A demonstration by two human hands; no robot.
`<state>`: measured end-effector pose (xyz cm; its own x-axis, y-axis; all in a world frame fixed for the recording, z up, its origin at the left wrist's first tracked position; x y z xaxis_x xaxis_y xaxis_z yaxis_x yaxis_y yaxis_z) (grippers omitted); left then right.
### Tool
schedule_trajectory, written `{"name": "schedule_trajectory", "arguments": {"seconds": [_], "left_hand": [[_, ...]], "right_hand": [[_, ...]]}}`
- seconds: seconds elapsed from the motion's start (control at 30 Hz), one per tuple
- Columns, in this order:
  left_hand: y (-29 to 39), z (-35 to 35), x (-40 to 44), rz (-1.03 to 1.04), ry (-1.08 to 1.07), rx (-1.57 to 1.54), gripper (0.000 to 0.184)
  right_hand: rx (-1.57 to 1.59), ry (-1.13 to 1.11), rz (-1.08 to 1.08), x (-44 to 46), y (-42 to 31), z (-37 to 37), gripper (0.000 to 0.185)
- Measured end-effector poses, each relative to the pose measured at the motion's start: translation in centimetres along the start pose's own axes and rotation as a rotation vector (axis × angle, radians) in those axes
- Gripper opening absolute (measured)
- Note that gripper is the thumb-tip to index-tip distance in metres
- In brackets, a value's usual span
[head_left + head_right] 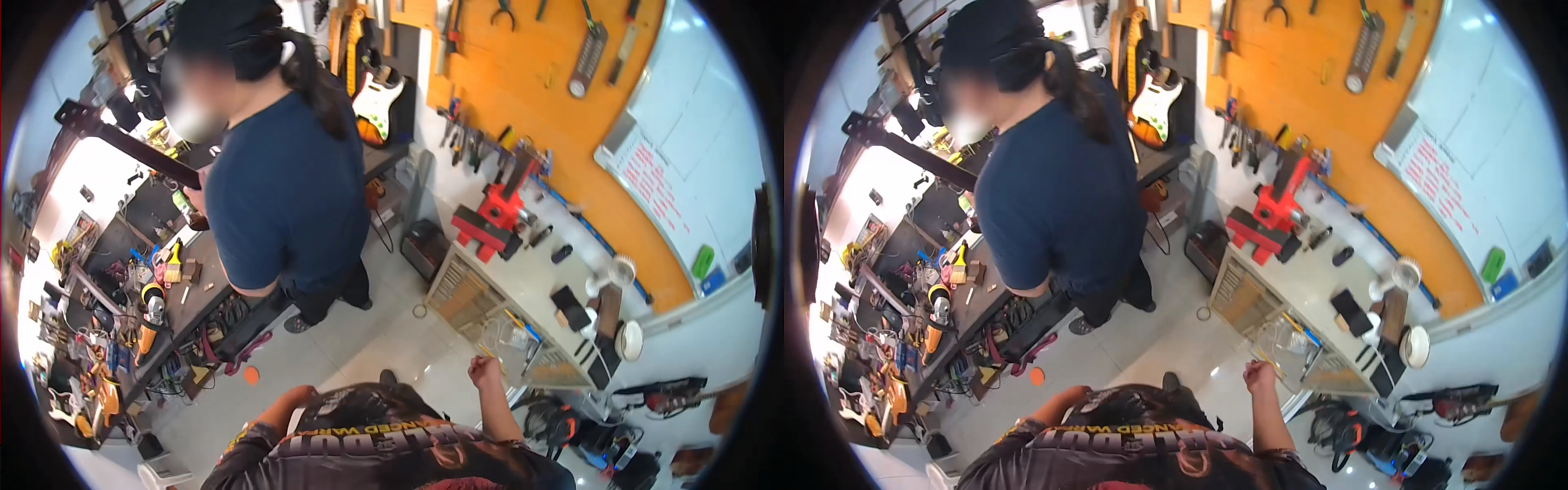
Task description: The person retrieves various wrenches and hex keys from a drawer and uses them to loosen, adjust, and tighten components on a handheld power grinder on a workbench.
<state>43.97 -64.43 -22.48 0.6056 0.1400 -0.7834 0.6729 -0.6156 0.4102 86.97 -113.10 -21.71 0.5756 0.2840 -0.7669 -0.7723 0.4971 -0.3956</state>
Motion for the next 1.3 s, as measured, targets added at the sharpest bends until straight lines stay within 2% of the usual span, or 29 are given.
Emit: {"name": "schedule_trajectory", "arguments": {"seconds": [0.03, 0.07, 0.13, 0.23, 0.33, 0.37, 0.43, 0.47, 0.53, 0.57, 0.6, 0.67, 0.7, 0.8, 0.9, 0.93, 0.97, 1.03, 1.07, 1.1, 1.13, 1.17, 1.3], "left_hand": [[1.5, -2.4, 1.2, 0.044, 0.04, 0.064, 0.047], [1.8, -2.5, 0.6, -0.019, -0.012, -0.031, 0.05], [0.1, -1.6, 2.3, -0.06, -0.022, 0.002, 0.051], [0.1, -1.2, 1.6, -0.06, -0.071, -0.137, 0.05], [1.1, -1.8, -1.2, 0.019, 0.056, -0.216, 0.05], [0.0, -1.3, -1.2, -0.014, 0.078, -0.237, 0.05], [-3.0, -0.1, -1.7, -0.032, 0.102, -0.297, 0.052], [-4.2, 0.0, -1.5, -0.028, 0.11, -0.314, 0.053], [-7.6, 0.9, -1.7, 0.0, 0.094, -0.375, 0.054], [-8.8, 0.8, -2.2, -0.018, 0.102, -0.367, 0.053], [-10.0, 0.6, -2.6, -0.039, 0.113, -0.366, 0.053], [-12.8, 1.5, -3.6, -0.211, -0.052, -0.416, 0.048], [-14.4, 2.3, -3.9, -0.298, -0.134, -0.439, 0.045], [-17.5, 1.1, -4.6, -0.302, -0.03, -0.563, 0.035], [-18.2, -1.1, -3.7, -0.128, -0.001, -0.288, 0.026], [-19.4, -0.3, -3.1, -0.195, 0.022, -0.431, 0.026], [-20.3, 0.5, -1.8, -0.278, -0.076, -0.458, 0.029], [-20.6, 0.6, 0.0, -0.178, 0.048, -0.316, 0.032], [-19.4, -0.2, -1.0, -0.102, 0.05, -0.137, 0.037], [-19.2, 0.1, 0.2, -0.142, 0.005, -0.326, 0.037], [-20.0, 1.2, 2.7, -0.147, 0.124, -0.353, 0.037], [-18.3, -0.6, 2.4, -0.038, 0.389, -0.343, 0.031], [-17.7, 1.4, 0.6, -0.044, 0.456, -0.574, 0.032]], "right_hand": [[0.014, 0.015, -0.028, 1.3, -1.3, 0.3, 0.01], [-0.023, 0.047, -0.049, 2.1, -2.7, -0.1, 0.01], [-0.08, 0.109, -0.096, 3.1, -5.1, 0.3, 0.01], [-0.154, -0.059, -0.179, 9.1, -9.1, -2.0, 0.006], [-0.745, 0.146, -0.437, 3.6, -11.4, 2.8, 0.01], [-0.804, 0.19, -0.384, 4.6, -11.3, 1.6, 0.014], [-1.195, 0.212, -0.093, 7.6, -10.5, 0.9, 0.016], [-1.305, 0.181, 0.036, 6.0, -9.3, 3.0, 0.018], [-1.536, 0.033, 0.227, 2.2, -6.9, 7.7, 0.023], [-1.628, -0.134, 0.212, 0.6, -5.7, 10.9, 0.026], [-1.671, -0.286, 0.162, -1.4, -4.8, 14.4, 0.029], [-1.662, -0.439, 0.073, -5.6, -4.3, 21.6, 0.034], [-1.632, -0.461, 0.043, -7.2, -4.9, 24.3, 0.035], [-1.726, -0.451, -0.078, -15.5, -7.1, 34.8, 0.036], [-1.641, -0.482, -0.504, -22.9, -10.7, 41.6, 0.033], [-1.6, -0.484, -0.676, -26.0, -11.5, 43.7, 0.032], [-1.619, -0.572, -0.713, -29.4, -10.6, 46.3, 0.029], [-1.472, -0.767, -0.592, -34.4, -7.5, 49.4, 0.025], [-1.488, -0.917, -0.627, -34.6, -6.3, 50.4, 0.031], [-1.483, -0.909, -0.546, -35.1, -5.1, 51.4, 0.04], [-1.471, -1.005, -0.495, -35.9, -2.9, 51.7, 0.043], [-1.512, -1.024, -0.456, -35.6, -0.9, 52.7, 0.042], [-1.679, -1.049, -0.321, -36.8, 5.3, 54.7, 0.042]]}}
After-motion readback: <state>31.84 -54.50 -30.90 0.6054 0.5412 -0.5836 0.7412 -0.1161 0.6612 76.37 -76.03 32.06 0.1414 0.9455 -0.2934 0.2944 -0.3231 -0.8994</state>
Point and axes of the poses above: each hand's wrist, its own x-axis towards the middle knuckle, its own z-axis out of the palm, y = z × x, the point moved 6 cm from there along x, towards the middle knuckle, and after that the axes turned 4 degrees about -y, right-handed, at the moved point
